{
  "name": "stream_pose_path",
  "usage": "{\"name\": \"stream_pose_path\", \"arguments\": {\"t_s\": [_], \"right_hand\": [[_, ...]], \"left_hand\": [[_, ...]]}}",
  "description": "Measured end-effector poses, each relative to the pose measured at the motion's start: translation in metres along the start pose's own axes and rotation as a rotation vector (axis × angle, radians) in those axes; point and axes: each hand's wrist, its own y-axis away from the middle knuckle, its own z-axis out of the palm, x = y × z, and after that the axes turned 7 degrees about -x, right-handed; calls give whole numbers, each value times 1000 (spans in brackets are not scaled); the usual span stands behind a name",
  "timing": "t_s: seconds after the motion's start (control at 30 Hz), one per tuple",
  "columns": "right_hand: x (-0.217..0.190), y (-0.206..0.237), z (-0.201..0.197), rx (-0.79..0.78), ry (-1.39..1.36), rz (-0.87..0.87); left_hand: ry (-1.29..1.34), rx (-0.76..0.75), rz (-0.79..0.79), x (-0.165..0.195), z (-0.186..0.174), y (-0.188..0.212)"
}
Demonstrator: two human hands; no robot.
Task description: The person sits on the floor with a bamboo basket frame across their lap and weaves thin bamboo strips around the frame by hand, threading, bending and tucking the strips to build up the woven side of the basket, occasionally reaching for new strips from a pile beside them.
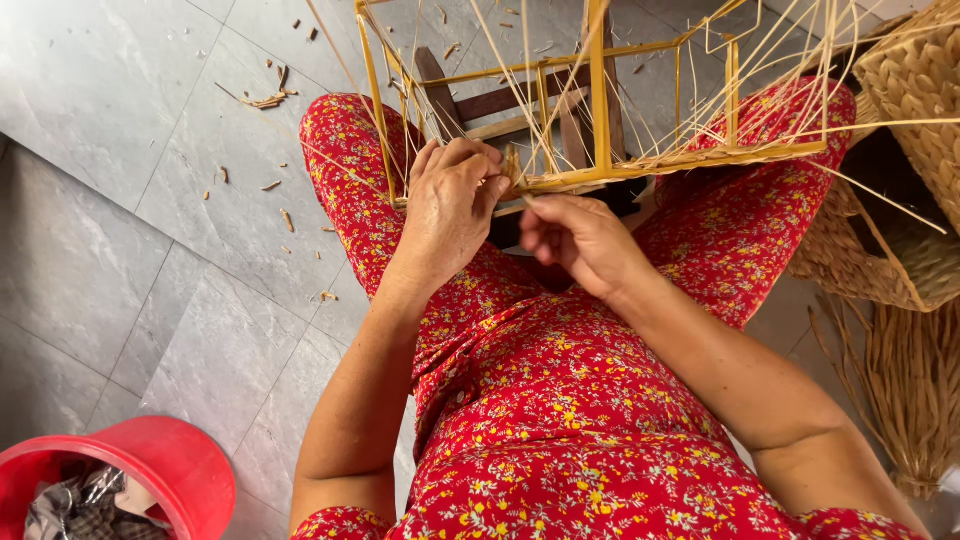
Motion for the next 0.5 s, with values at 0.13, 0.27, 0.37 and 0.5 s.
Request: {"name": "stream_pose_path", "arguments": {"t_s": [0.13, 0.27, 0.37, 0.5], "right_hand": [[-30, 51, -29, -199, 466, 165], [-66, 69, -38, -75, 1055, 14], [-62, 49, -23, 67, 1245, -120], [-33, 17, -7, 69, 873, 41]], "left_hand": [[-2, -3, -4, -2, 2, -1], [-3, -1, -9, -1, 5, -2], [9, -5, -17, 2, 3, -3], [34, -18, 58, 6, -5, -2]]}}
